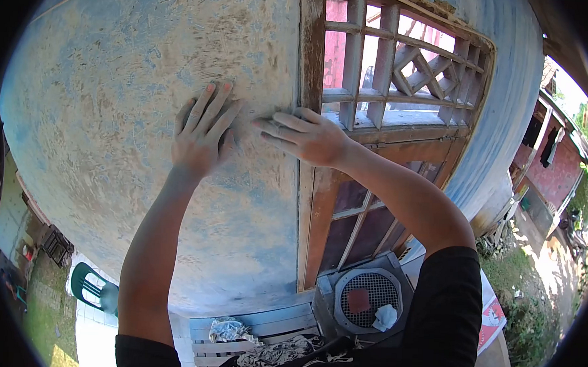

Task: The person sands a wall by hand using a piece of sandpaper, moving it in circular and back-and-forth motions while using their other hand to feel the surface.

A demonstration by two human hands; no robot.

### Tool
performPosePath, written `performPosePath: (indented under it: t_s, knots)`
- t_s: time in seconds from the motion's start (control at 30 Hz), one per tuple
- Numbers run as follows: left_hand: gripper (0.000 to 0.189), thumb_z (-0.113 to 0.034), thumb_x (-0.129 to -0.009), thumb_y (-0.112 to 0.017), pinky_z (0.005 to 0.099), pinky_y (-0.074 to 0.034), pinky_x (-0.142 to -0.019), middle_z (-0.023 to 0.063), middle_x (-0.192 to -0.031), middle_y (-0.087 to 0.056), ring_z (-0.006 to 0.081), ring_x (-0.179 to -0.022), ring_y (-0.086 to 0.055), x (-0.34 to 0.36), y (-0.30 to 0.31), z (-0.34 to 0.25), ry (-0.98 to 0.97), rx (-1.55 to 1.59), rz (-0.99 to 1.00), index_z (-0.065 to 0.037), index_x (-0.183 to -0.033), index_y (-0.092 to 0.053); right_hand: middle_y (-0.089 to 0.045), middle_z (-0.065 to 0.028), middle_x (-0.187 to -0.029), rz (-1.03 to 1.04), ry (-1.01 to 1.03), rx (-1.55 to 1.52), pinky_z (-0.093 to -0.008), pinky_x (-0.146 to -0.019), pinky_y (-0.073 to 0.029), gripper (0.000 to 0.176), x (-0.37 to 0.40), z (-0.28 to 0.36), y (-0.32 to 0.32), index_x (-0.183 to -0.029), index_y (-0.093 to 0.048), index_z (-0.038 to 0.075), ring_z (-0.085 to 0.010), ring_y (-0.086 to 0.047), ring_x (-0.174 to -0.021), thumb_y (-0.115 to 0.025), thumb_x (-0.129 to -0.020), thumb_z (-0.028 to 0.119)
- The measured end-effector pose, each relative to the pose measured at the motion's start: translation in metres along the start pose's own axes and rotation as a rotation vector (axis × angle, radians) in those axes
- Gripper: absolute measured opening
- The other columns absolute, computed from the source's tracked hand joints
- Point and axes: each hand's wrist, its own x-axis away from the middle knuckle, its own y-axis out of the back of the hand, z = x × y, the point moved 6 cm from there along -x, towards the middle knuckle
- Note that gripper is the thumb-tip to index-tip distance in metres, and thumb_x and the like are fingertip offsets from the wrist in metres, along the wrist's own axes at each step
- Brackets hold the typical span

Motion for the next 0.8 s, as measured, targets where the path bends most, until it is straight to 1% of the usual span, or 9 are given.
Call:
performPosePath:
  t_s: [0.1, 0.23, 0.3, 0.37, 0.5, 0.57, 0.7, 0.77, 0.8]
  knots:
    - [0.052, -0.026, -0.097, -0.063, 0.049, -0.034, -0.124, -0.0016, -0.169, -0.042, 0.0219, -0.156, -0.039, 0.0, 0.005, 0.01, -0.073, 0.049, 0.061, -0.029, -0.148, -0.06, -0.058, 0.0107, -0.155, 0.095, 0.201, 0.033, -0.0331, -0.106, -0.048, 0.038, 0.0, -0.01, -0.004, -0.124, -0.077, 0.029, -0.0148, -0.055, -0.131, -0.074, -0.087, 0.02]
    - [0.051, -0.026, -0.097, -0.062, 0.0499, -0.033, -0.125, -0.0013, -0.168, -0.044, 0.0219, -0.155, -0.04, -0.002, 0.008, 0.015, -0.099, 0.054, 0.081, -0.029, -0.148, -0.061, -0.053, 0.0116, -0.159, -0.052, -0.049, 0.094, -0.038, -0.106, -0.046, 0.041, -0.039, -0.071, 0.021, -0.124, -0.076, 0.036, -0.0181, -0.053, -0.136, -0.075, -0.087, 0.018]
    - [0.05, -0.025, -0.098, -0.062, 0.0497, -0.033, -0.125, -0.0009, -0.167, -0.046, 0.0224, -0.155, -0.041, -0.001, 0.01, 0.011, -0.069, 0.036, 0.057, -0.028, -0.148, -0.061, -0.051, 0.0071, -0.161, -0.138, -0.338, 0.12, -0.044, -0.107, -0.043, 0.04, -0.045, -0.096, 0.031, -0.124, -0.076, 0.031, -0.0223, -0.05, -0.14, -0.082, -0.085, 0.022]
    - [0.05, -0.026, -0.098, -0.061, 0.0497, -0.033, -0.125, -0.0008, -0.167, -0.047, 0.0227, -0.154, -0.042, 0.001, 0.008, 0.009, -0.065, 0.032, 0.049, -0.028, -0.148, -0.062, -0.052, 0.0044, -0.161, -0.197, -0.349, 0.085, -0.0456, -0.106, -0.043, 0.04, -0.043, -0.084, 0.026, -0.126, -0.075, 0.029, -0.0255, -0.049, -0.141, -0.081, -0.087, 0.023]
    - [0.049, -0.026, -0.098, -0.061, 0.0495, -0.033, -0.124, -0.0008, -0.166, -0.047, 0.0232, -0.154, -0.043, 0.002, 0.007, 0.011, -0.065, 0.008, 0.028, -0.028, -0.146, -0.063, -0.048, 0.0067, -0.163, -0.07, -0.249, -0.103, -0.0429, -0.107, -0.043, 0.042, -0.007, -0.029, -0.003, -0.129, -0.073, 0.024, -0.02, -0.047, -0.144, -0.079, -0.087, 0.025]
    - [0.048, -0.026, -0.098, -0.06, 0.0494, -0.033, -0.124, -0.0007, -0.166, -0.048, 0.0231, -0.154, -0.043, 0.004, 0.006, 0.011, -0.061, 0.002, 0.033, -0.028, -0.146, -0.064, -0.049, 0.0074, -0.162, 0.055, 0.005, -0.088, -0.0414, -0.105, -0.043, 0.041, 0.012, 0.003, -0.014, -0.127, -0.074, 0.026, -0.0195, -0.048, -0.145, -0.079, -0.087, 0.025]
    - [0.046, -0.026, -0.098, -0.059, 0.0492, -0.033, -0.124, -0.001, -0.166, -0.048, 0.0225, -0.153, -0.044, 0.004, 0.005, 0.01, -0.043, -0.006, 0.026, -0.028, -0.144, -0.065, -0.051, 0.0086, -0.161, -0.022, 0.009, -0.003, -0.042, -0.106, -0.042, 0.043, -0.014, -0.042, 0.003, -0.127, -0.075, 0.029, -0.0198, -0.049, -0.144, -0.08, -0.085, 0.021]
    - [0.046, -0.026, -0.099, -0.059, 0.0492, -0.033, -0.124, -0.0011, -0.166, -0.048, 0.0222, -0.154, -0.044, 0.005, 0.004, 0.011, -0.044, -0.016, 0.036, -0.028, -0.144, -0.065, -0.053, 0.0093, -0.159, -0.166, -0.366, 0.055, -0.0435, -0.106, -0.042, 0.043, -0.033, -0.082, 0.026, -0.125, -0.075, 0.029, -0.02, -0.049, -0.144, -0.081, -0.083, 0.019]
    - [0.046, -0.026, -0.099, -0.059, 0.0493, -0.033, -0.124, -0.0012, -0.166, -0.048, 0.0218, -0.154, -0.044, 0.006, 0.004, 0.01, -0.045, -0.022, 0.039, -0.029, -0.144, -0.065, -0.053, 0.0093, -0.159, -0.159, -0.371, 0.048, -0.0435, -0.106, -0.042, 0.043, -0.036, -0.087, 0.02, -0.125, -0.075, 0.029, -0.02, -0.049, -0.144, -0.081, -0.083, 0.019]
